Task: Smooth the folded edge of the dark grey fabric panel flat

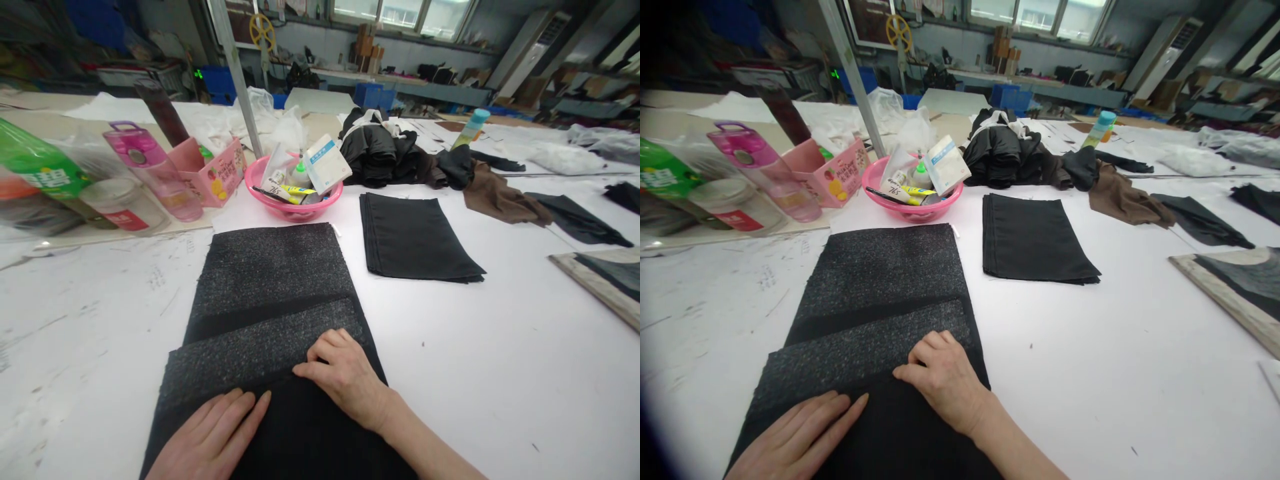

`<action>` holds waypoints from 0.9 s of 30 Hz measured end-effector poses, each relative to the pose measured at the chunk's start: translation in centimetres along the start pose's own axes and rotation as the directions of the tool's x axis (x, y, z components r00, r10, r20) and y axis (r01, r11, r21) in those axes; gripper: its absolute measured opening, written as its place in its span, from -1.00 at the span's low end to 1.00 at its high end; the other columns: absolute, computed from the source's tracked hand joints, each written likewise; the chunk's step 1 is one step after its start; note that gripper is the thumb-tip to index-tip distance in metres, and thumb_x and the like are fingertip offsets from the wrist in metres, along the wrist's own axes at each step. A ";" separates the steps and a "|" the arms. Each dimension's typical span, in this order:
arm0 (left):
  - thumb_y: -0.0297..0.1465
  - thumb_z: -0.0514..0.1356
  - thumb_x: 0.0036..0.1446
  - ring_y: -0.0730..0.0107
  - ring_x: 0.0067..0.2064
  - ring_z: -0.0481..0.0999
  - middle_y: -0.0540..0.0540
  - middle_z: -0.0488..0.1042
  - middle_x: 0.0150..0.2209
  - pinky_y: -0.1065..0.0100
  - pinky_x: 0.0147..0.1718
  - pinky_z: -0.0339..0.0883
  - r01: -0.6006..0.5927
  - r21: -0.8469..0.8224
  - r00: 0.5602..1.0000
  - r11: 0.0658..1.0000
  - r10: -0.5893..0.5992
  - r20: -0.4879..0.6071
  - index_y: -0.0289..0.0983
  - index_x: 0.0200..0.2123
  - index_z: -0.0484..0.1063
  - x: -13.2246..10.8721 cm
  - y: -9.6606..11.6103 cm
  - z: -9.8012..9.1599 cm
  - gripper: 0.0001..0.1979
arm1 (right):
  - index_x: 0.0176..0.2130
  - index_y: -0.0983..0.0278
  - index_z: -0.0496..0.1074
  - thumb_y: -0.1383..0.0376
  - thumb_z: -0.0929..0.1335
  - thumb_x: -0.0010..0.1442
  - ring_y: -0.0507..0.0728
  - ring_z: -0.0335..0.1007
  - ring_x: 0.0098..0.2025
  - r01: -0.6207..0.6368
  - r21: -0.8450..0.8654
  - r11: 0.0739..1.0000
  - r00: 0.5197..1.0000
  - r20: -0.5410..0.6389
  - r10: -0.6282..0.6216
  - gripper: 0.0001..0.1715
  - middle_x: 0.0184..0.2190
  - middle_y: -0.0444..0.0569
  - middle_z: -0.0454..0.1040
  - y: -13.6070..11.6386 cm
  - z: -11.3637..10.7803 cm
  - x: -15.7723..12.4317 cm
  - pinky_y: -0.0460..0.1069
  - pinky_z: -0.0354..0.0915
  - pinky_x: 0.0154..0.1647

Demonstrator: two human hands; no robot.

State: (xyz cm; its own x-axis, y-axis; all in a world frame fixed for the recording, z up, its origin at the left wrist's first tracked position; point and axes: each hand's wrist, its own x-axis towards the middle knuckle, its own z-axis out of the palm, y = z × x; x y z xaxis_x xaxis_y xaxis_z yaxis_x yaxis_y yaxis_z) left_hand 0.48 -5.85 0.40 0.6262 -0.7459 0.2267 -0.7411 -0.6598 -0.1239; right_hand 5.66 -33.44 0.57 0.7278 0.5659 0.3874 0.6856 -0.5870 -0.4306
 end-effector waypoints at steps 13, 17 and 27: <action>-0.55 -0.08 0.22 0.38 0.11 0.34 0.01 0.45 0.05 0.31 0.19 0.06 0.012 -0.003 0.999 1.000 -0.012 -0.044 -0.19 0.09 0.36 -0.6 0.8 -0.5 -0.55 | -0.07 0.20 0.39 0.31 0.26 0.38 0.06 0.22 -0.20 0.175 -0.074 0.982 0.974 0.157 -0.162 -0.85 -0.28 -0.11 0.40 -1.0 -1.2 1.6 0.02 0.06 -0.20; -0.54 -0.08 0.22 0.39 0.12 0.35 0.01 0.45 0.05 0.32 0.19 0.11 0.035 -0.029 0.998 0.999 -0.036 -0.055 -0.17 0.16 0.29 -0.8 0.9 -0.3 -0.53 | -0.18 0.27 0.38 0.36 0.23 0.38 0.07 0.21 -0.24 0.227 -0.109 0.968 0.959 0.200 -0.202 -0.85 -0.34 -0.10 0.37 -1.3 -0.2 2.1 0.03 0.08 -0.20; -0.51 -0.07 0.20 0.39 0.12 0.34 0.01 0.45 0.05 0.33 0.21 0.05 0.037 -0.053 0.998 0.998 -0.039 -0.039 -0.19 0.16 0.30 -0.7 1.0 -0.3 -0.53 | -0.35 0.27 0.31 0.38 0.25 0.32 0.09 0.18 -0.28 -0.037 -0.081 0.996 0.994 0.096 0.045 -0.83 -0.39 -0.10 0.32 -2.1 1.1 2.3 0.01 0.05 -0.26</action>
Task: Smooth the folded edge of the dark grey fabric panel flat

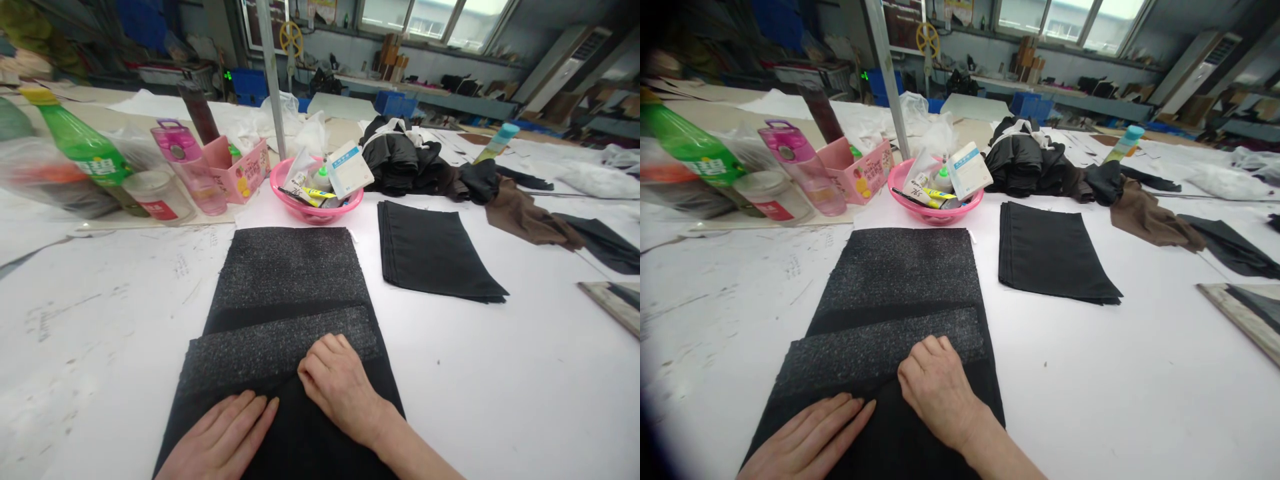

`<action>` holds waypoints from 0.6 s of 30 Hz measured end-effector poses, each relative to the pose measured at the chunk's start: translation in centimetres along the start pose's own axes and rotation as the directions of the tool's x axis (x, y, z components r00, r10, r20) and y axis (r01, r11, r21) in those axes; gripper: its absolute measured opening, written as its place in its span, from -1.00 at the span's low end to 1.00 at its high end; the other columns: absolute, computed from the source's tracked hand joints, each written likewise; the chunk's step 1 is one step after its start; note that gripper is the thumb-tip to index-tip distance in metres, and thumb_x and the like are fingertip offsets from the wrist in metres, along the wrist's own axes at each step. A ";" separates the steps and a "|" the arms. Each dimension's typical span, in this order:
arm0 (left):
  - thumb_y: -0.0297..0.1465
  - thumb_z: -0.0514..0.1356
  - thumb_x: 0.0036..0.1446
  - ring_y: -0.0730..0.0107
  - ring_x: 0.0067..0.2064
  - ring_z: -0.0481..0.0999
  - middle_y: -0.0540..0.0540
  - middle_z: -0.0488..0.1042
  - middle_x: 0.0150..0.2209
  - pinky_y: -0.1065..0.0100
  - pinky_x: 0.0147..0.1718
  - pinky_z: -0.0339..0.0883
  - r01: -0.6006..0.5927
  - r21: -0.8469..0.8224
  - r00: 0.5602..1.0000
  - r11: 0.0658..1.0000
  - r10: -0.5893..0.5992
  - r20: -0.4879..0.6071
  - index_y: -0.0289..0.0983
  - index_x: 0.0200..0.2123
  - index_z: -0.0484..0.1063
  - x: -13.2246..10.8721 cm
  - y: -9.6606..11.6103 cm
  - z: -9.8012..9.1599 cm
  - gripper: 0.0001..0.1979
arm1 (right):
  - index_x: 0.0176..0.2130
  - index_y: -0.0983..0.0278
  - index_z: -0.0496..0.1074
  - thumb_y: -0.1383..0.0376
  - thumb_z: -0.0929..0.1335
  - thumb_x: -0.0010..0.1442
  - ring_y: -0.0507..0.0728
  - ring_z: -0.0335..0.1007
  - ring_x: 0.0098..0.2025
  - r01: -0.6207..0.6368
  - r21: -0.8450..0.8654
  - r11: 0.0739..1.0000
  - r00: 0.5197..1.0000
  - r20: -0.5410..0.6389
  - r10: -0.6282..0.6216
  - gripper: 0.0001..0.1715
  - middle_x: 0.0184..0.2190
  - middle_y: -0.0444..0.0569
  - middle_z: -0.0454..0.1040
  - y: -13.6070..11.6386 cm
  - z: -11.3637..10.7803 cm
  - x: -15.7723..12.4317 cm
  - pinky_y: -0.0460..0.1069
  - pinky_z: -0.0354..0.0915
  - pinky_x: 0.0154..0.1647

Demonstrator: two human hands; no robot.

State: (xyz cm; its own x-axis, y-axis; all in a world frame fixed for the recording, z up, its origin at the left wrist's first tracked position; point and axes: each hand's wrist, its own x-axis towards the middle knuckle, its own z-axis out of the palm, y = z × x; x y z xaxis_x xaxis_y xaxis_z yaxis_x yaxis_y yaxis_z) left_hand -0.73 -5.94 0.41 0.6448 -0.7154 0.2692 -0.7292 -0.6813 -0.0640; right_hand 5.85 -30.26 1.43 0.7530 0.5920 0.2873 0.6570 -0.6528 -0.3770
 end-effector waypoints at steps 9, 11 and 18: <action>-0.55 -0.08 0.23 0.42 0.10 0.36 -0.01 0.45 0.05 0.38 0.15 0.14 0.038 0.032 0.999 0.999 -0.039 0.009 -0.19 0.19 0.25 -0.2 -0.2 -0.2 -0.51 | -0.20 0.22 0.38 0.26 0.30 0.35 0.08 0.21 -0.20 0.018 0.168 0.986 1.000 0.009 -0.020 -0.91 -0.28 -0.12 0.41 1.0 -0.6 -0.5 0.01 0.06 -0.19; -0.55 -0.08 0.23 0.41 0.10 0.36 -0.01 0.45 0.04 0.37 0.14 0.17 0.057 0.039 0.998 0.998 -0.058 0.019 -0.18 0.19 0.24 -0.3 -0.2 -0.1 -0.52 | -0.16 0.19 0.39 0.23 0.32 0.34 0.07 0.21 -0.20 0.022 0.194 0.981 1.000 -0.006 -0.021 -0.90 -0.29 -0.14 0.42 1.2 -0.6 -0.7 0.01 0.06 -0.19; -0.54 -0.08 0.22 0.35 0.09 0.37 -0.03 0.45 0.03 0.33 0.10 0.20 0.103 0.021 0.994 0.994 -0.104 0.043 -0.17 0.22 0.20 -0.5 0.0 0.3 -0.49 | -0.11 0.09 0.45 0.30 0.28 0.37 0.03 0.20 -0.24 0.106 0.119 0.987 0.994 -0.040 -0.102 -0.83 -0.30 -0.17 0.41 1.3 -0.3 -1.0 0.01 0.03 -0.24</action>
State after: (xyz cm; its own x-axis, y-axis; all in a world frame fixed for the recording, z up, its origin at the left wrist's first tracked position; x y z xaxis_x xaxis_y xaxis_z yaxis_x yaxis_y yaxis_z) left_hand -1.04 -5.61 0.03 0.7265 -0.6467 0.2324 -0.6538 -0.7546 -0.0557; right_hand 5.94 -31.90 0.93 0.6829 0.6359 0.3596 0.7244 -0.5256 -0.4462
